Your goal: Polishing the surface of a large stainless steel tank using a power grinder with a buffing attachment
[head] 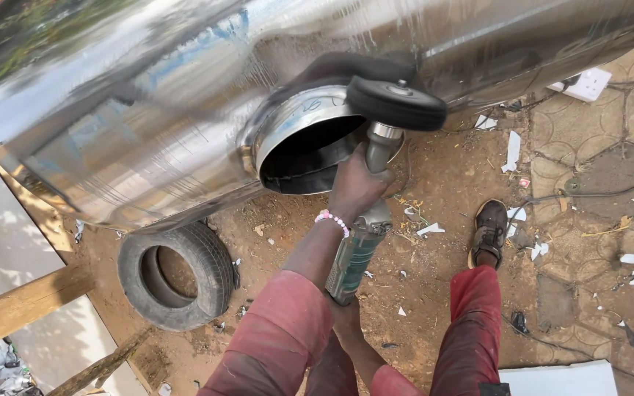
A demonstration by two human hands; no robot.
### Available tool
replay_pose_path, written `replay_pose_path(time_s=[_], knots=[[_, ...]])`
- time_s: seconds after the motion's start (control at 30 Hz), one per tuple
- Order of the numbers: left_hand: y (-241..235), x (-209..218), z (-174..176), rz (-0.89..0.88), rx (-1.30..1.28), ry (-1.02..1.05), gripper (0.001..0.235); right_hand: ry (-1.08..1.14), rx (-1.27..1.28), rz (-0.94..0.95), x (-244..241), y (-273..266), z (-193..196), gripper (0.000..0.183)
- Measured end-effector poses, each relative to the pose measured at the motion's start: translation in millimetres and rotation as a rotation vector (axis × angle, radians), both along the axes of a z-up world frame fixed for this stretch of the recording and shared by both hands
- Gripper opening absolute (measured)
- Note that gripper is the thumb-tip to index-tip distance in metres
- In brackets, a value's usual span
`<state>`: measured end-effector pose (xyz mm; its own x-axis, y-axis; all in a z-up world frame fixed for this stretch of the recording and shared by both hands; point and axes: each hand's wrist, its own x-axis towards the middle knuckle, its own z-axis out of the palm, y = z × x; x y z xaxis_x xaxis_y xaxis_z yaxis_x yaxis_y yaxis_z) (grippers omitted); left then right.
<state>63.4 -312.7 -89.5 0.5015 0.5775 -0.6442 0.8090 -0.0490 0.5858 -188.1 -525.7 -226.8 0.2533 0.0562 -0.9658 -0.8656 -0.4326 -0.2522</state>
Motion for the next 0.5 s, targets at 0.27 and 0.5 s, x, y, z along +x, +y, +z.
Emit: replay_pose_path(time_s=[0.27,0.5], knots=[[36,-28,40,0.130,0.023,0.012,0.053,0.007,0.062,0.108,-1,21,26,0.018],[53,-64,45,0.345,0.004,0.115,0.038,0.099,0.086,0.143,5,0,61,0.024]])
